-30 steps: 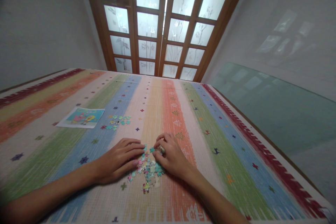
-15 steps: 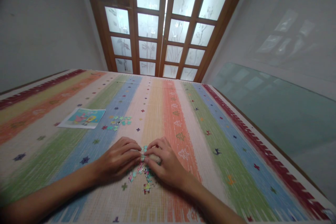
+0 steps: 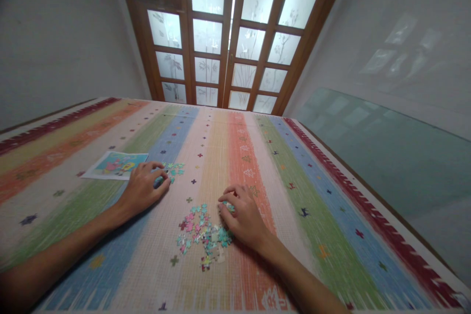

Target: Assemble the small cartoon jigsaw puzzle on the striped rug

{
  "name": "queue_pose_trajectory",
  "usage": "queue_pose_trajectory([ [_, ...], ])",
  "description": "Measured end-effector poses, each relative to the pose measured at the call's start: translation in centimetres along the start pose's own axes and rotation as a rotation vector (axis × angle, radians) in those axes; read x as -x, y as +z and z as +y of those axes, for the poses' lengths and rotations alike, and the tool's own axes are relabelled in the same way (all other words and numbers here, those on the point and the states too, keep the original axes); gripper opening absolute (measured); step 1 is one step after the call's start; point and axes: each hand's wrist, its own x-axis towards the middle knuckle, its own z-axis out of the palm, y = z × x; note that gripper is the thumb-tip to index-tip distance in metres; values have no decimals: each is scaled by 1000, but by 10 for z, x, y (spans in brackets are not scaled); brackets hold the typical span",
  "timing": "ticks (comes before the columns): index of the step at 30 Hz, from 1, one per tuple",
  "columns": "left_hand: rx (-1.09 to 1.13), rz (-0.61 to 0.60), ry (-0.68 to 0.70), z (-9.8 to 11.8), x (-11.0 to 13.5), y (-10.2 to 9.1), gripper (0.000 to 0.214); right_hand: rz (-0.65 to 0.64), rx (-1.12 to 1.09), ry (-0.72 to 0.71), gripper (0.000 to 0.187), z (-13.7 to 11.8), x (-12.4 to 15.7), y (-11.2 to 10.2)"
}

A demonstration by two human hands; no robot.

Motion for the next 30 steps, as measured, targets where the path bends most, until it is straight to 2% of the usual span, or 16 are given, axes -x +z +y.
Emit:
queue_pose_trajectory([
  [5,3,37,30,3,0,-1,14,58,125,-3,16,12,-1,2],
  [9,97,31,135,9,3,-2,16,24,172,2,18,18,-1,1],
  [13,238,-61,290,25,10,-5,17,-15,189,3,18,14,0,3],
  [19,401,-306,492,55,22,-14,23,-112,146,-40,28,6,0,1],
  [24,420,-352,556,62,25,-15,30,-131,137,-21,26,4,-2,-4],
  [30,420,-388,562,62,25,-17,32,-243,72,-56,37,2,-2,-8],
])
